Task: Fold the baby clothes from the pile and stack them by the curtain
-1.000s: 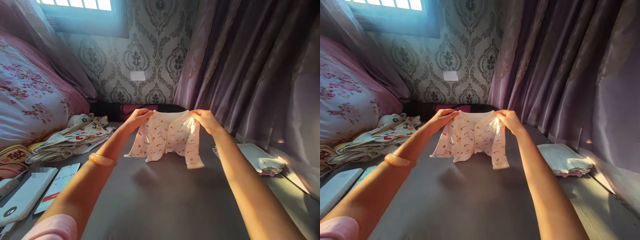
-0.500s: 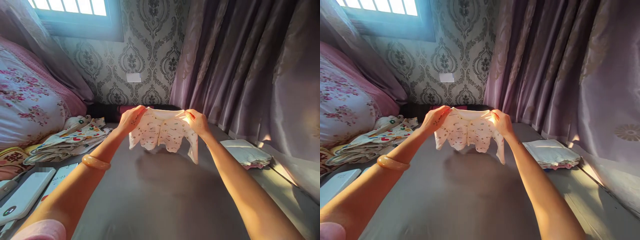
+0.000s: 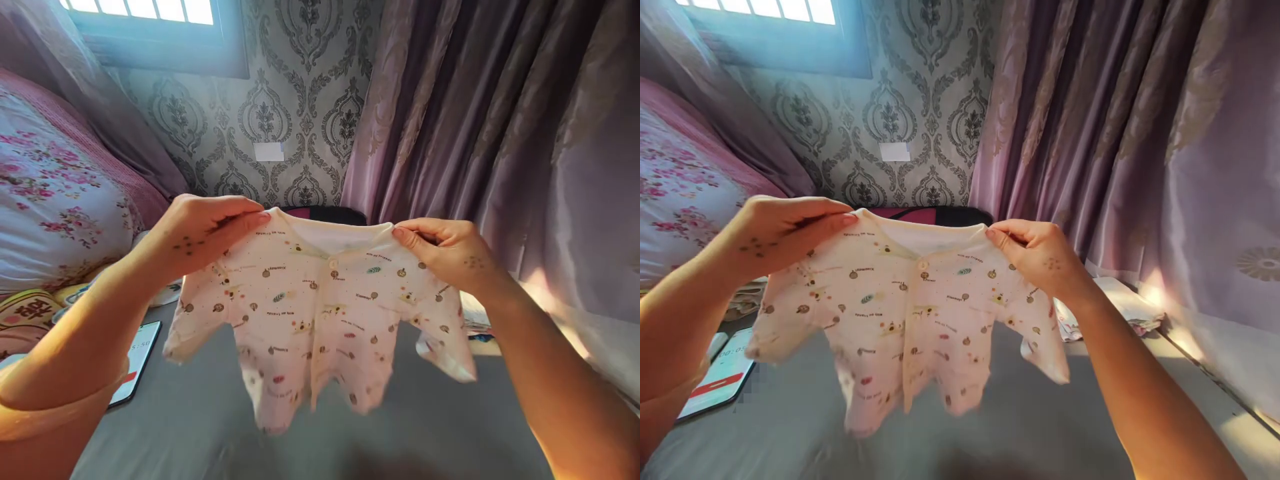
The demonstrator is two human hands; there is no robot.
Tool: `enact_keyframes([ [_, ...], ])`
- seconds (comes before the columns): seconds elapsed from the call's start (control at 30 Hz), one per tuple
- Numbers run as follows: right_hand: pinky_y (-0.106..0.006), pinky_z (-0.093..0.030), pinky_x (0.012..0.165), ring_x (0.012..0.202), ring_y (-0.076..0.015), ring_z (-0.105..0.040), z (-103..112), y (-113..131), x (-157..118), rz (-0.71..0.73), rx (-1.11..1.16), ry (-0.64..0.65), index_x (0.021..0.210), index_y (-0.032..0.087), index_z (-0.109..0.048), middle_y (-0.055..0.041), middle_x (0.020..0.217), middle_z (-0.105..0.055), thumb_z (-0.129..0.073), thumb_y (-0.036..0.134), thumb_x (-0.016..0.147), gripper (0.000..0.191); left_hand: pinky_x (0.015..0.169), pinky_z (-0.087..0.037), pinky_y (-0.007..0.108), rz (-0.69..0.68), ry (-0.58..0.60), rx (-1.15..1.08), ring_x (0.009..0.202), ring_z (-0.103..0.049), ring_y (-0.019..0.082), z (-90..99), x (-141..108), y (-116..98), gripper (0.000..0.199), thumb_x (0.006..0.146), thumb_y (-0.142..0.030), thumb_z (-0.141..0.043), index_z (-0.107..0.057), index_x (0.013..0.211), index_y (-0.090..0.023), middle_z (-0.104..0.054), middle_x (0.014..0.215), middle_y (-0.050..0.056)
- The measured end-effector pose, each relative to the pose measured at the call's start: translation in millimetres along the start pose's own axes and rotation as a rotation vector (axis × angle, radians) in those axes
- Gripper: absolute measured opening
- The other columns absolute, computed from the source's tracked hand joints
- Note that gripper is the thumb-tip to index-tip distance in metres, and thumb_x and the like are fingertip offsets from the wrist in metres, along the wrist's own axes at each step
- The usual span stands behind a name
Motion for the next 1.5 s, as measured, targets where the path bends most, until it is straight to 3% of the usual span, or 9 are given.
enact_keyframes([
  [0.1, -0.027, -0.042, 0.053, 0.064, -0.0164, -0.059, -44, -36, 9, -0.081, 0.095, 0.240, 0.091, 0.023, -0.076, -0.0005, 0.076, -0.071, -0.059, 0.057, 0.085, 0.039, 0.049, -0.032, 0.018, 0.038, 0.267, 0.003, 0.053, -0.043, 0.007, -47.1, 2, 26, 0.037, 0.090, -0.049, -0.051, -0.072, 0.087, -0.019, -0.056, 0.061, -0.004],
  [0.17, -0.026, -0.042, 0.055, 0.066, -0.0168, -0.060, -83, -66, 9, -0.123, 0.091, 0.377, 0.086, 0.020, -0.076, -0.0006, 0.076, -0.070, -0.058, 0.053, 0.085, 0.038, 0.051, -0.034, 0.020, 0.044, 0.461, -0.042, 0.056, -0.049, 0.010, -97.2, -8, 53, 0.040, 0.090, -0.051, -0.049, -0.070, 0.078, -0.019, -0.060, 0.064, -0.002],
  [0.23, -0.027, -0.041, 0.057, 0.068, -0.0184, -0.060, -122, -101, 1, -0.186, 0.001, 0.466, 0.077, 0.019, -0.074, -0.0012, 0.073, -0.070, -0.058, 0.047, 0.084, 0.033, 0.055, -0.037, 0.022, 0.057, 0.574, -0.062, 0.059, -0.054, 0.013, -149.0, -26, 84, 0.042, 0.091, -0.051, -0.045, -0.069, 0.077, -0.020, -0.063, 0.067, 0.000],
  [0.33, -0.029, -0.042, 0.064, 0.074, -0.0197, -0.062, -170, -140, -20, -0.221, -0.154, 0.533, 0.083, 0.021, -0.073, -0.0035, 0.078, -0.072, -0.050, 0.041, 0.091, 0.032, 0.055, -0.035, 0.024, 0.128, 0.662, 0.015, 0.061, -0.058, 0.016, -215.2, -61, 128, 0.043, 0.093, -0.050, -0.039, -0.066, 0.076, -0.021, -0.064, 0.066, 0.004],
  [0.43, -0.030, -0.042, 0.068, 0.083, -0.0218, -0.064, -200, -162, -42, -0.195, -0.319, 0.584, 0.098, 0.026, -0.071, -0.0047, 0.087, -0.073, -0.042, 0.041, 0.096, 0.032, 0.057, -0.034, 0.026, 0.183, 0.677, 0.121, 0.068, -0.063, 0.019, -250.1, -86, 151, 0.042, 0.096, -0.048, -0.033, -0.065, 0.087, -0.023, -0.069, 0.076, 0.006],
  [0.57, -0.029, -0.040, 0.066, 0.080, -0.0217, -0.066, -216, -175, -53, -0.163, -0.514, 0.652, 0.103, 0.030, -0.067, -0.0054, 0.091, -0.072, -0.035, 0.041, 0.100, 0.034, 0.063, -0.039, 0.026, 0.179, 0.761, 0.255, 0.078, -0.067, 0.021, -266.0, -92, 159, 0.040, 0.100, -0.047, -0.027, -0.061, 0.101, -0.025, -0.072, 0.087, 0.006],
  [0.77, -0.029, -0.041, 0.070, 0.084, -0.0211, -0.067, -228, -187, -37, -0.114, -0.654, 0.664, 0.113, 0.029, -0.062, -0.0052, 0.098, -0.072, -0.030, 0.039, 0.103, 0.035, 0.073, -0.045, 0.029, 0.151, 0.796, 0.395, 0.087, -0.068, 0.023, -276.6, -76, 177, 0.044, 0.102, -0.046, -0.019, -0.057, 0.108, -0.024, -0.072, 0.097, 0.008],
  [1.07, -0.035, -0.043, 0.078, 0.094, -0.0236, -0.067, -256, -221, 1, -0.068, -0.703, 0.691, 0.117, 0.029, -0.060, -0.0073, 0.106, -0.071, -0.028, 0.041, 0.104, 0.037, 0.072, -0.045, 0.029, 0.131, 0.798, 0.457, 0.091, -0.068, 0.023, -296.9, -42, 206, 0.040, 0.102, -0.045, -0.023, -0.056, 0.111, -0.023, -0.072, 0.103, 0.008],
  [1.5, -0.037, -0.043, 0.084, 0.100, -0.0260, -0.065, -267, -245, 47, -0.102, -0.707, 0.672, 0.120, 0.026, -0.058, -0.0093, 0.111, -0.069, -0.029, 0.041, 0.103, 0.036, 0.076, -0.046, 0.031, 0.159, 0.745, 0.460, 0.091, -0.068, 0.023, -317.0, -5, 240, 0.042, 0.102, -0.043, -0.023, -0.057, 0.113, -0.022, -0.070, 0.103, 0.009],
])
Point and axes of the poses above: each hand's wrist, its own x-axis towards the middle knuckle, its own z-axis out of the back of the hand, y = z × x, the point moved 8 cm from there along x, towards the middle knuckle
